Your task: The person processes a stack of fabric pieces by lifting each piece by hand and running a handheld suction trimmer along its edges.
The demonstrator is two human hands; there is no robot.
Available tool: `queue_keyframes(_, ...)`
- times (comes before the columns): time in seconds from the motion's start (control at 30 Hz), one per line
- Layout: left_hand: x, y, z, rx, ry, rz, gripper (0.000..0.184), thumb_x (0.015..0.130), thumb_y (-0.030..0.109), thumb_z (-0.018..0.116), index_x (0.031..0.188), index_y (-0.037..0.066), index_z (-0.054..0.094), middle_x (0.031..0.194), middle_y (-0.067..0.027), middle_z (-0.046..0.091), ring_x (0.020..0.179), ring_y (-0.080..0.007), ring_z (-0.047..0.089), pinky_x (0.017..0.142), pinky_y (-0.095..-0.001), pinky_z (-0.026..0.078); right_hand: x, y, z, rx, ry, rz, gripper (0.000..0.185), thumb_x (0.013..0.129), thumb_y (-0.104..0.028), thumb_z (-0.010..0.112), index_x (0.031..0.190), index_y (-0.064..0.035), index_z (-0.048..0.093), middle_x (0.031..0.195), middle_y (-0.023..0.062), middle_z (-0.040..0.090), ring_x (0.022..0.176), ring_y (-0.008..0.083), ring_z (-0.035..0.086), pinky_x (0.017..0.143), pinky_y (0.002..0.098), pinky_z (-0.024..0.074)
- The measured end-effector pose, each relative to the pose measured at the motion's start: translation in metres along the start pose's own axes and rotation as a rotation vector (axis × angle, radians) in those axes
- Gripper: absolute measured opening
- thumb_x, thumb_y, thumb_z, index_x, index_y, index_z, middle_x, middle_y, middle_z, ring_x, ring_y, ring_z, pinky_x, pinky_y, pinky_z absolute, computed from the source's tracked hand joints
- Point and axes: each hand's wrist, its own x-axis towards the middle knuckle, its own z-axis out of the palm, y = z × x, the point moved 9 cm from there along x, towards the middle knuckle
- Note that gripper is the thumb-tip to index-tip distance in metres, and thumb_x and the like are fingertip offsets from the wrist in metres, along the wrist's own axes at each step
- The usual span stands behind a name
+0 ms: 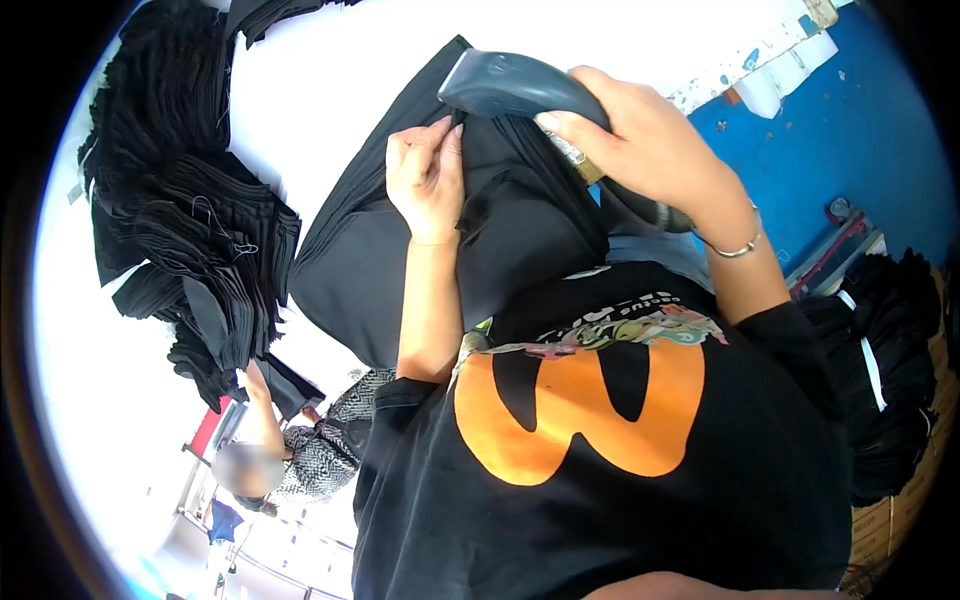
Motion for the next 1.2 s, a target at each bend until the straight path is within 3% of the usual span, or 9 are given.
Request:
queue_keyframes(0.3,-0.015,-0.033,0.003,-0.371,-0.017,-0.301,0.024,0.079,-0.015,0.073,0.092,0.002,0.064,0.117,-0.0087,0.057,0.058,-0.0025,0.041,0.055,-0.0177,0.039,0.000,-0.025,0.003,-0.127,-0.006,-0.055,0.037,0.096,-0.039,0.066,0.110,-0.0046,0.062,0.074,0.0198,0.064,0.072,0.0406,0.065,0.062,0.0426,0.0484)
queue_keyframes(0.43,-0.010,-0.011,-0.017,-0.302,-0.259,-0.330,0.006,0.087,0.001,0.074,0.082,0.001,0.070,0.084,-0.0069,0.068,0.055,-0.0072,0.048,0.058,-0.0225,0.044,-0.017,-0.027,-0.001,-0.181,-0.051,-0.052,0.038,0.095,-0.039,0.065,0.111,-0.0046,0.062,0.074,0.0203,0.063,0.071,0.0396,0.066,0.062,0.0432,0.0487)
queue_keyframes(0.5,-0.016,-0.023,-0.021,-0.158,-0.456,-0.516,0.024,0.094,0.025,0.071,0.084,0.003,0.074,0.068,-0.0110,0.069,0.069,-0.0229,0.070,0.063,-0.0296,0.052,-0.027,-0.014,-0.011,-0.139,-0.225,0.043,0.040,0.094,-0.039,0.065,0.113,-0.0039,0.063,0.076,0.0203,0.064,0.071,0.0383,0.065,0.062,0.0431,0.0481)
queue_keyframes(0.57,-0.001,-0.016,-0.017,0.271,-0.377,-0.343,0.020,0.091,0.025,0.075,0.088,0.005,0.074,0.074,-0.0106,0.071,0.071,-0.0277,0.071,0.066,-0.0304,0.055,-0.023,-0.017,-0.013,-0.239,-0.130,0.007,0.040,0.094,-0.039,0.064,0.112,-0.0036,0.063,0.077,0.0205,0.065,0.071,0.0377,0.065,0.062,0.0416,0.0476)
queue_keyframes(0.7,0.015,0.001,0.003,0.291,-0.052,0.086,0.039,0.073,0.018,0.087,0.108,0.012,0.072,0.094,-0.0071,0.061,0.084,-0.0272,0.060,0.075,-0.0374,0.050,-0.009,-0.016,-0.004,-0.167,-0.001,-0.005,0.048,0.094,-0.045,0.065,0.111,-0.0009,0.064,0.078,0.0213,0.067,0.074,0.0389,0.068,0.065,0.0437,0.0514)
queue_keyframes(0.9,-0.008,-0.011,0.005,0.115,0.023,-0.005,0.035,0.069,0.010,0.089,0.097,0.013,0.070,0.103,-0.0063,0.060,0.095,-0.0273,0.056,0.083,-0.0376,0.046,-0.024,0.002,-0.014,-0.163,-0.097,0.078,0.042,0.097,-0.040,0.062,0.109,-0.0002,0.063,0.071,0.0162,0.059,0.062,0.0293,0.057,0.061,0.0374,0.0453)
queue_keyframes(1.07,-0.008,-0.011,-0.006,-0.084,0.041,-0.004,0.030,0.070,-0.003,0.084,0.089,0.009,0.064,0.103,-0.0082,0.065,0.095,-0.0260,0.058,0.082,-0.0362,0.047,-0.012,-0.017,-0.002,-0.146,0.052,-0.033,0.046,0.096,-0.044,0.062,0.099,0.0013,0.062,0.073,0.0235,0.062,0.070,0.0425,0.063,0.063,0.0433,0.0497)
queue_keyframes(1.13,-0.017,-0.022,-0.006,-0.555,-0.145,-0.208,0.010,0.086,0.005,0.074,0.090,0.002,0.067,0.087,-0.0092,0.070,0.074,-0.0173,0.061,0.067,-0.0299,0.049,-0.032,-0.016,-0.014,-0.129,-0.024,0.006,0.043,0.097,-0.040,0.063,0.104,0.0021,0.062,0.077,0.0242,0.063,0.071,0.0402,0.064,0.065,0.0409,0.0497)
queue_keyframes(1.2,-0.040,-0.044,-0.001,-0.809,-0.583,-0.691,0.018,0.097,0.012,0.063,0.093,-0.004,0.070,0.076,-0.0086,0.071,0.062,-0.0102,0.060,0.058,-0.0262,0.050,-0.040,-0.012,-0.010,-0.159,-0.089,0.056,0.040,0.097,-0.035,0.064,0.109,0.0028,0.061,0.080,0.0251,0.063,0.071,0.0400,0.062,0.066,0.0393,0.0493)
